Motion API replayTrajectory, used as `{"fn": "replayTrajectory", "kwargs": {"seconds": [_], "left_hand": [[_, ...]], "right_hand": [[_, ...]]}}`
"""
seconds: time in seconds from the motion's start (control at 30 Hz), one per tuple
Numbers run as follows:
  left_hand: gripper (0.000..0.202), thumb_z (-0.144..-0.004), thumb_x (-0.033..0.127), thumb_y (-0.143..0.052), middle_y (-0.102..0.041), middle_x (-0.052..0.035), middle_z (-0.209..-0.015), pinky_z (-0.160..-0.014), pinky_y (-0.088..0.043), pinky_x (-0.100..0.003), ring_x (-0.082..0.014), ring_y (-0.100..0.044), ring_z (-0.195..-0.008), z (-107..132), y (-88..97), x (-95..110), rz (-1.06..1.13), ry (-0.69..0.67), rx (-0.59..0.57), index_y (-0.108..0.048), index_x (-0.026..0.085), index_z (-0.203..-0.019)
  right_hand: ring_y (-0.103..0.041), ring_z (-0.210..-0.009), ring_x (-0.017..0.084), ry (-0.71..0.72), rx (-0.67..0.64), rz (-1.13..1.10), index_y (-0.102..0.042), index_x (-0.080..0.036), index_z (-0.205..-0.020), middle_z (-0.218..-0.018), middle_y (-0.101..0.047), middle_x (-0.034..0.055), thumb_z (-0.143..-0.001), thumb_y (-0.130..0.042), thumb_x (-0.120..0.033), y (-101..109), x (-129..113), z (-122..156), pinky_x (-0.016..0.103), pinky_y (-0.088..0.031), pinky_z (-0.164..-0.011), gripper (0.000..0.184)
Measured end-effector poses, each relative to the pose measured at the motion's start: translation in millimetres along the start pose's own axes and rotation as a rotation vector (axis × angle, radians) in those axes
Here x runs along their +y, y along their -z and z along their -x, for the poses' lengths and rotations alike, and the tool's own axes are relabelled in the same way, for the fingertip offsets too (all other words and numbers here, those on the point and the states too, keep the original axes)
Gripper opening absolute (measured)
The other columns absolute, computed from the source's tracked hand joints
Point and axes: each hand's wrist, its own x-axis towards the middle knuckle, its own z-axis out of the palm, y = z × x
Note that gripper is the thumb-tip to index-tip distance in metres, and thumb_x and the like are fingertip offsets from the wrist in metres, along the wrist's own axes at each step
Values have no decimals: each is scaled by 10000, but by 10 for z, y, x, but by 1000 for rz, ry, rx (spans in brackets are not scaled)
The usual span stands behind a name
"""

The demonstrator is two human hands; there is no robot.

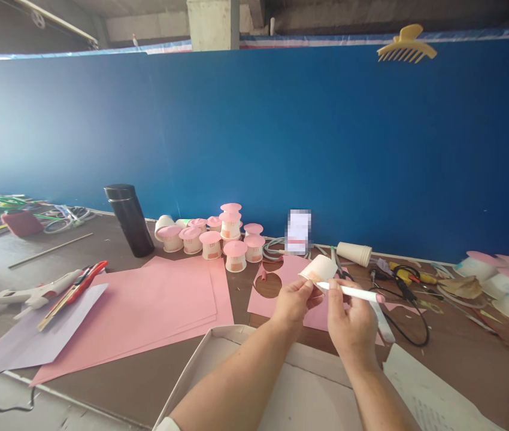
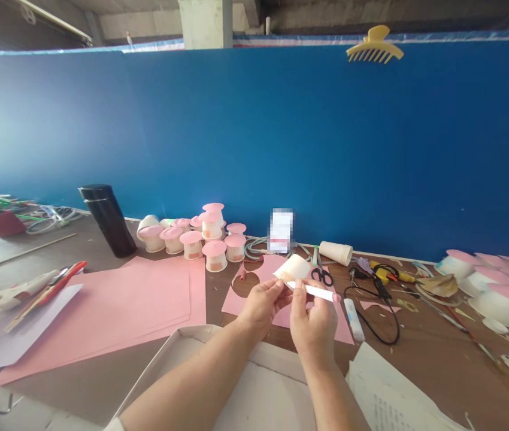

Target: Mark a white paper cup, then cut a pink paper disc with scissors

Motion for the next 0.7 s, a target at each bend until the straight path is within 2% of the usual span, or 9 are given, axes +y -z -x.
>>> {"fn": "replayTrajectory", "kwargs": {"seconds": [0.23,0.33,0.57,0.7], "left_hand": [[516,-595,496,-797,-655,-112,-808,-915,-465,-411,-204,-620,-830,-25,13,-55,-91,-3,-22,-723,69,-874],[511,-597,505,-792,-657,-113,-805,-915,-473,-414,-202,-620,-823,-20,9,-57,-124,-9,-22,-728,69,-855],[483,-622,491,-779,-641,-102,-785,-889,-490,-404,-175,-593,-787,-2,-6,-22,-162,-30,11,-729,65,-844],[435,-632,464,-778,-638,-99,-765,-883,-491,-396,-174,-592,-786,4,-21,-7,-168,-22,35,-730,69,-807]], "right_hand": [[-655,-740,222,-9,-26,25,-648,-160,-891,-864,-709,128,-901,-458,-453,-4,3,0,303,-494,-640,349],[-656,-770,228,-12,-20,41,-651,-156,-901,-873,-710,132,-906,-443,-460,2,2,-10,303,-486,-645,369],[-639,-684,229,-29,13,68,-659,-149,-854,-805,-707,144,-895,-428,-504,17,-17,-23,311,-464,-602,426],[-646,-737,247,-34,43,96,-667,-147,-870,-825,-709,150,-890,-426,-519,17,-5,-23,317,-466,-612,443]]}}
